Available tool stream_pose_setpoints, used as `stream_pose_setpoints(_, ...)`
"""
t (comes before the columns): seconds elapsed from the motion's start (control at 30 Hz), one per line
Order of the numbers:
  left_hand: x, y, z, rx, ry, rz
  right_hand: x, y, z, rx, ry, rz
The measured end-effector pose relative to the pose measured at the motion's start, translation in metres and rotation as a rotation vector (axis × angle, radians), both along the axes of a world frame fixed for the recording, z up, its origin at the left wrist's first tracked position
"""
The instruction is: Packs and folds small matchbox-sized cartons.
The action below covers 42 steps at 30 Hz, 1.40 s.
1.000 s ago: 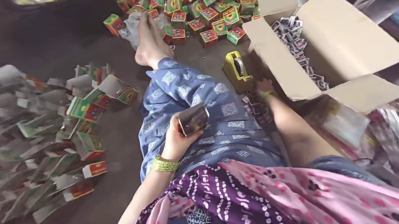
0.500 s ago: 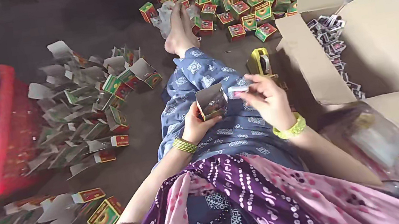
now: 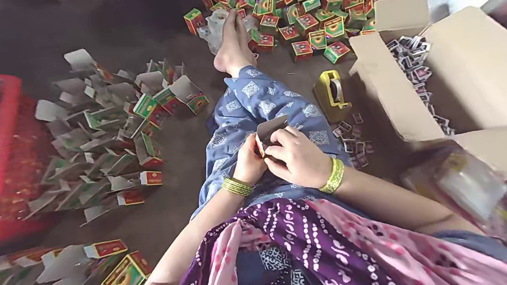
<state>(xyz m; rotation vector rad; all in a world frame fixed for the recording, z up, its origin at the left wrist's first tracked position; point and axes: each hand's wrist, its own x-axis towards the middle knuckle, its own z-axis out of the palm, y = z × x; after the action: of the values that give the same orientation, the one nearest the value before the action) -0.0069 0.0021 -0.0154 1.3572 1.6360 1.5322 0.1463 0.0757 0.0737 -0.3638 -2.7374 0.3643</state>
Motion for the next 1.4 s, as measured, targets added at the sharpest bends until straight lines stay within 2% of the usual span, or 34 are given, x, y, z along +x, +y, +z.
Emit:
stream_pose_setpoints(0.07, 0.0, 0.0, 0.0, -0.027, 0.027, -0.014, -0.001, 0.001, 0.001, 0.004, -0.117, -0.002)
stream_pose_setpoints(0.13, 0.0, -0.002, 0.002, -0.027, 0.075, -0.017, 0.0, 0.001, 0.0, 0.009, -0.094, -0.01)
stream_pose_setpoints(0.2, -0.001, -0.004, 0.008, 0.04, 0.057, -0.013, 0.003, 0.003, -0.005, 0.026, 0.159, -0.063)
stream_pose_setpoints(0.3, 0.001, -0.003, 0.004, 0.229, -0.137, -0.031, 0.009, 0.016, -0.008, -0.037, 0.452, -0.184)
stream_pose_setpoints(0.4, 0.002, 0.0, 0.002, 0.338, -0.262, -0.026, 0.014, 0.036, -0.016, -0.325, 0.465, -0.187)
stream_pose_setpoints(0.53, 0.005, -0.005, 0.007, 0.33, -0.288, -0.088, 0.017, 0.047, -0.029, -0.84, 0.392, 0.011)
stream_pose_setpoints(0.63, 0.005, -0.01, 0.011, 0.308, -0.347, -0.123, 0.017, 0.048, -0.035, -0.971, 0.355, 0.119)
stream_pose_setpoints(0.8, 0.003, -0.013, 0.01, 0.29, -0.291, -0.201, 0.016, 0.048, -0.042, -0.976, 0.355, 0.2)
stream_pose_setpoints(0.9, 0.005, -0.012, 0.01, 0.27, -0.255, -0.239, 0.016, 0.045, -0.044, -0.763, 0.35, 0.137)
stream_pose_setpoints(0.97, 0.005, -0.01, 0.01, 0.239, -0.256, -0.252, 0.016, 0.043, -0.042, -0.67, 0.445, 0.073)
stream_pose_setpoints(1.07, 0.003, -0.006, 0.008, 0.209, -0.313, -0.257, 0.018, 0.042, -0.03, -0.793, 0.606, 0.063)
stream_pose_setpoints(1.17, 0.003, -0.005, 0.009, 0.198, -0.385, -0.274, 0.025, 0.044, -0.014, -0.926, 0.541, 0.045)
stream_pose_setpoints(1.3, 0.006, -0.005, 0.008, 0.163, -0.358, -0.306, 0.027, 0.046, -0.006, -0.747, 0.335, 0.063)
stream_pose_setpoints(1.4, 0.006, -0.005, 0.008, 0.164, -0.343, -0.332, 0.029, 0.044, 0.001, -0.629, 0.277, 0.046)
